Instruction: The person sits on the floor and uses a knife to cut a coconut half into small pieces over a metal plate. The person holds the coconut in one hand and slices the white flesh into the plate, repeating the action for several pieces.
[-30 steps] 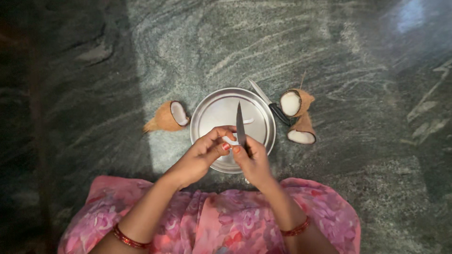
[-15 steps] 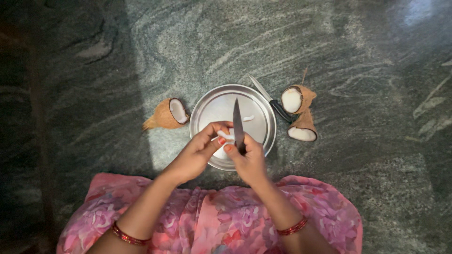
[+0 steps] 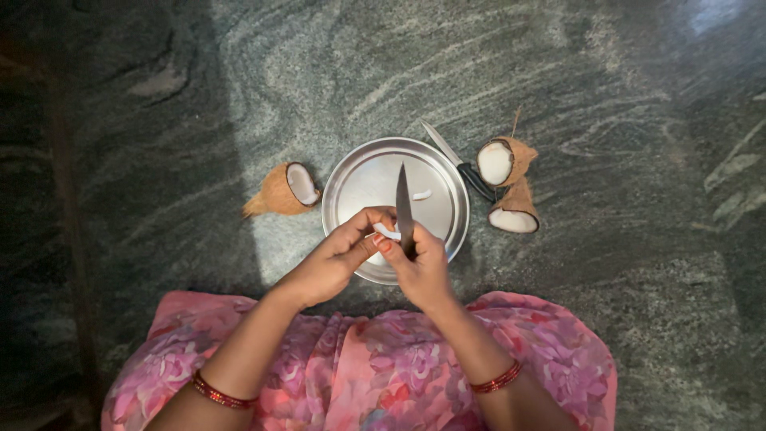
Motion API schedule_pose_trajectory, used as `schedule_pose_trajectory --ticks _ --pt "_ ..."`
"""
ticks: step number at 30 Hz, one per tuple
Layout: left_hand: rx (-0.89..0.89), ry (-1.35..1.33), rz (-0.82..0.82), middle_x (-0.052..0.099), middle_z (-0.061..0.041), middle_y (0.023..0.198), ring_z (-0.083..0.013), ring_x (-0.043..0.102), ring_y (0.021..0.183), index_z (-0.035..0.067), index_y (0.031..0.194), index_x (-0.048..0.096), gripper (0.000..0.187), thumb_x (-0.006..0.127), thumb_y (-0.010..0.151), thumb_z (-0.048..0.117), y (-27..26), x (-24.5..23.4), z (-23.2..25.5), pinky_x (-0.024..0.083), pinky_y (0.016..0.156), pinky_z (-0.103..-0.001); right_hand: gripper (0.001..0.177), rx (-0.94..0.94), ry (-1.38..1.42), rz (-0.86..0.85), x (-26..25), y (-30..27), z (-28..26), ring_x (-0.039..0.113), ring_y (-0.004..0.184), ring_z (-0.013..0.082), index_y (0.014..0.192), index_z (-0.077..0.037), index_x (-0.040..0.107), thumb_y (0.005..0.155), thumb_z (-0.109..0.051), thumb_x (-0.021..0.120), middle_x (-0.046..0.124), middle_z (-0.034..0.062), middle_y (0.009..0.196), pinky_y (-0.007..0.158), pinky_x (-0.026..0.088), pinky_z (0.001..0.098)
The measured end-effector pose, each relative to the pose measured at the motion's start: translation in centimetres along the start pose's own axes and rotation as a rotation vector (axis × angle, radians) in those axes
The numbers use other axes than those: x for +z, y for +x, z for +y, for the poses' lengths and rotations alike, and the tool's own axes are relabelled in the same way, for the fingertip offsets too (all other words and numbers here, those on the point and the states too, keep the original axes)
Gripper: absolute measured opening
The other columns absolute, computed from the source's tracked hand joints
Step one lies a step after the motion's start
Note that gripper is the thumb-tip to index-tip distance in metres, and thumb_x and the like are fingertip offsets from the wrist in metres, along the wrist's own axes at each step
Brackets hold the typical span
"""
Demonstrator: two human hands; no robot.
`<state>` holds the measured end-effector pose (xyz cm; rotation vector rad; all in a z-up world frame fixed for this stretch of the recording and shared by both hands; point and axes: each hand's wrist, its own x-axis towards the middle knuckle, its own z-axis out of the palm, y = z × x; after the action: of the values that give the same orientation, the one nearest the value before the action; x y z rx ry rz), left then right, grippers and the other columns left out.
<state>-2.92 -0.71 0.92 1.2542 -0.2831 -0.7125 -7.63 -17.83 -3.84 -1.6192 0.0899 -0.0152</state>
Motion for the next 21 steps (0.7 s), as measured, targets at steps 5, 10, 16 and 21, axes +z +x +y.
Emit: schedule_pose_trajectory --ticks 5,10,16,21 --pt "0.006 0.024 0.003 0.056 -0.001 0.129 -0.0102 0.050 0.127 0.007 0.125 0.052 0.019 0.050 0.106 0.010 0.05 0.00 -0.16 0.039 0.112 -0.028 0.031 0.052 -0.047 -0.009 -0.02 -0.22 -0.21 0.038 0.063 0.0012 0.102 -0.003 0.070 0.097 -0.034 0.071 0.047 -0.0107 0.069 0.052 0.031 0.0238" --pt "-0.045 0.145 0.056 0.059 -0.003 0.120 -0.0100 0.053 0.118 0.007 0.127 0.054 0.021 0.049 0.107 0.011 0.05 -0.08 -0.18 0.042 0.107 -0.027 0.033 0.068 -0.079 -0.029 0.15 -0.56 0.06 0.039 0.062 0.0021 0.096 -0.003 0.070 0.102 -0.035 0.067 0.046 -0.0103 0.066 0.052 0.031 0.0249" --pt "-0.047 0.154 0.090 0.060 -0.002 0.122 -0.0098 0.054 0.118 0.006 0.125 0.055 0.020 0.049 0.106 0.011 0.11 -0.16 -0.36 0.042 0.108 -0.027 0.035 -0.009 -0.063 -0.023 0.37 -0.21 -0.12 0.038 0.066 0.0020 0.097 -0.002 0.068 0.101 -0.037 0.071 0.046 -0.0099 0.070 0.055 0.034 0.0247" --pt "-0.003 0.030 0.030 0.057 -0.002 0.126 -0.0102 0.052 0.123 0.006 0.125 0.053 0.019 0.049 0.107 0.010 0.09 -0.30 -0.63 0.040 0.110 -0.028 0.036 0.069 -0.109 0.005 0.28 -0.08 -0.62 0.036 0.060 0.0023 0.100 -0.003 0.068 0.095 -0.039 0.072 0.042 -0.0095 0.064 0.050 0.029 0.0247"
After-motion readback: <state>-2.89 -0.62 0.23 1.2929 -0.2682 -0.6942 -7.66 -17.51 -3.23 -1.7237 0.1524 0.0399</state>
